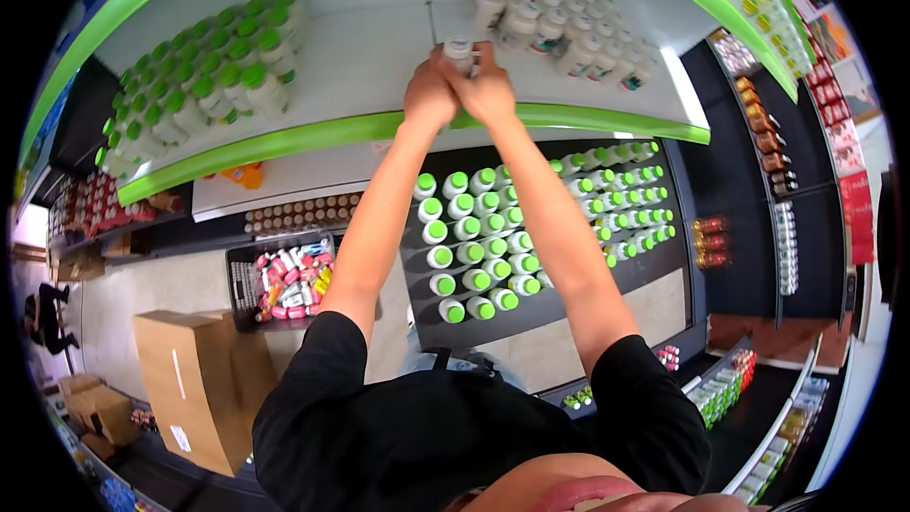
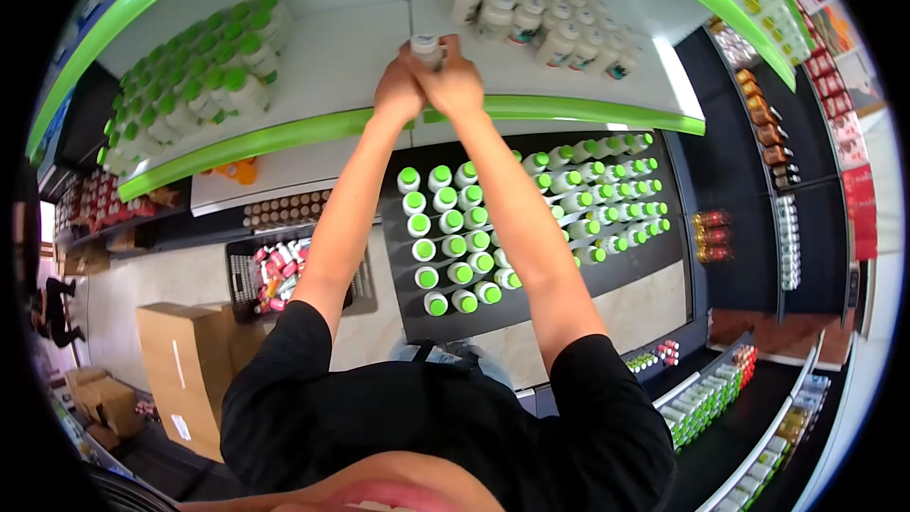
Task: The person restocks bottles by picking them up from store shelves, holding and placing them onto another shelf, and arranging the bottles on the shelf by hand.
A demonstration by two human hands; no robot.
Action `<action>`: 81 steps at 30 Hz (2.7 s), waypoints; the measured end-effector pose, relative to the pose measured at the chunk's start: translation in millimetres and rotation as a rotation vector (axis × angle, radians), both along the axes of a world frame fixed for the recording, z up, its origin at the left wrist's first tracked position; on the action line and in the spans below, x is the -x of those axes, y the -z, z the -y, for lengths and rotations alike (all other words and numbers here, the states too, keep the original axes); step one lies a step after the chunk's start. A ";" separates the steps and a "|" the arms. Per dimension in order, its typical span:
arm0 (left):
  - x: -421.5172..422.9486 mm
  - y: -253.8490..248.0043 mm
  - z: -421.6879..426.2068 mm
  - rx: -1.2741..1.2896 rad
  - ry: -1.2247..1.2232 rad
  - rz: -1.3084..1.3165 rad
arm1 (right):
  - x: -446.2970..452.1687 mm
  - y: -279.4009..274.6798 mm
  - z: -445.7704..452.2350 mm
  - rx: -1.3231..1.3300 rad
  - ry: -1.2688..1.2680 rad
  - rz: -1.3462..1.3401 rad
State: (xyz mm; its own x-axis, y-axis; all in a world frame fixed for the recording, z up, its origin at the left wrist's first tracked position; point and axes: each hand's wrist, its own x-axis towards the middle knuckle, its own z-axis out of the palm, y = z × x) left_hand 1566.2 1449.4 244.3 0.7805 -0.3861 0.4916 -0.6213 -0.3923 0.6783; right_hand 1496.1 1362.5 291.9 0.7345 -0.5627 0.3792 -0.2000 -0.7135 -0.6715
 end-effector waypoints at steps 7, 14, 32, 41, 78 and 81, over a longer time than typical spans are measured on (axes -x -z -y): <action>24.2 -14.4 21.4 -0.007 -0.052 -0.253 | 18.7 9.7 19.6 -0.113 -0.078 0.024; 80.3 24.7 -10.9 0.087 0.071 0.592 | 118.7 41.1 -8.8 -0.495 -0.177 0.188; 599.8 37.3 33.1 -0.369 1.244 -0.208 | 734.5 141.9 18.1 -1.083 0.222 0.261; 778.9 38.9 179.9 -0.459 1.596 -0.624 | 896.7 92.6 39.9 -0.981 0.932 0.649; 1108.4 114.1 754.0 -0.820 1.832 -0.681 | 1157.6 140.3 492.8 -0.805 1.225 0.551; 1133.7 102.0 806.6 -0.855 1.792 -0.446 | 1199.8 161.5 554.4 -0.838 1.141 0.553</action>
